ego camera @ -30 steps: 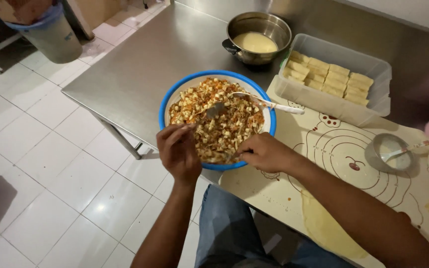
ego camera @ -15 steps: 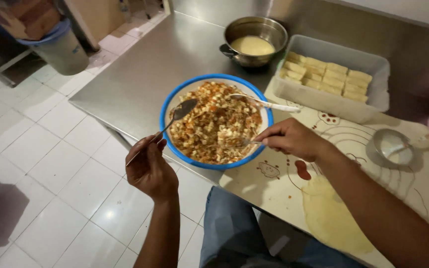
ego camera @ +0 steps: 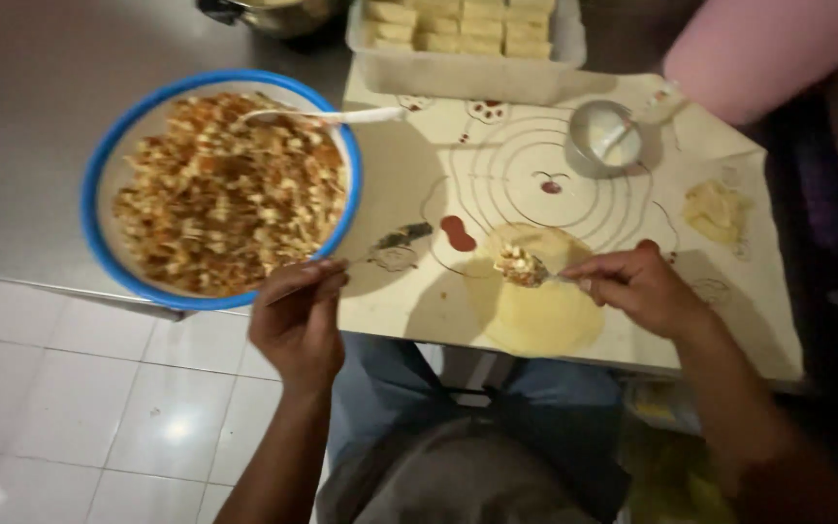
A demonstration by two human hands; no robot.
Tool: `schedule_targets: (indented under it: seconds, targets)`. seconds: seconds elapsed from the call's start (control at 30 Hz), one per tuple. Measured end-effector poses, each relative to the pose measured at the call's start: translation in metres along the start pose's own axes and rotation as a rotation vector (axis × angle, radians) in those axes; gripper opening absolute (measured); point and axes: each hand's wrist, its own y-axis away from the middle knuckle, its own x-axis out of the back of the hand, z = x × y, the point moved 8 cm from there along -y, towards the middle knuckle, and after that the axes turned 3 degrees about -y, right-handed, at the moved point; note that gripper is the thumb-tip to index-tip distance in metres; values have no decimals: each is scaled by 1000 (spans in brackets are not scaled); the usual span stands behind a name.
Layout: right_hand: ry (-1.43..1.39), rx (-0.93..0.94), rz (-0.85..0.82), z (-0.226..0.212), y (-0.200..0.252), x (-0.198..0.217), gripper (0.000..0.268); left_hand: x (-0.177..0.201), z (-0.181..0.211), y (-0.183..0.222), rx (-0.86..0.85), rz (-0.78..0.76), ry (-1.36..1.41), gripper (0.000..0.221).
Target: Preparing pastries by scooping filling onto dough sheets and folding them into rolls.
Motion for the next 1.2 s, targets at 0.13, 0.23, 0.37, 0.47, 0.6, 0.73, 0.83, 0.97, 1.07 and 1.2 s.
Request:
schedule_targets:
  seconds: [0.13,0.23,0.37,0.47,0.6,0.73,0.83,0.97,1.07,1.2]
  targets:
    - [80,29,132,5,41,-2,28,-59,-6,27,130,-200,108,16]
    - [204,178,227,32,57,-2,28,-91,-9,48,163,-292,39,19]
    - [260,329,251,20,69,-17,29,-115,-9,75,165,-389,9,35]
    - [373,455,273,21,73,-20,31,-130,3,89,87,-497,-117,28]
    - [366,523,275,19,76,-20,28,-135,29,105,-70,-579,-119,25]
    - [351,546,288,28,75,-19,29,-145,48,110,-241,-662,-90,18]
    - [306,536,295,16,76,-18,28,-152,45,110,-292,-720,-10,43]
    - [275,519,274,15,76,-17,28,-158,40,119,-340,-741,8,49]
    - [275,522,260,19,75,-17,26,-168,57,113,-435,-729,-44,45]
    - [253,504,251,17,73,-17,27,-177,74,104,-475,-751,-41,26]
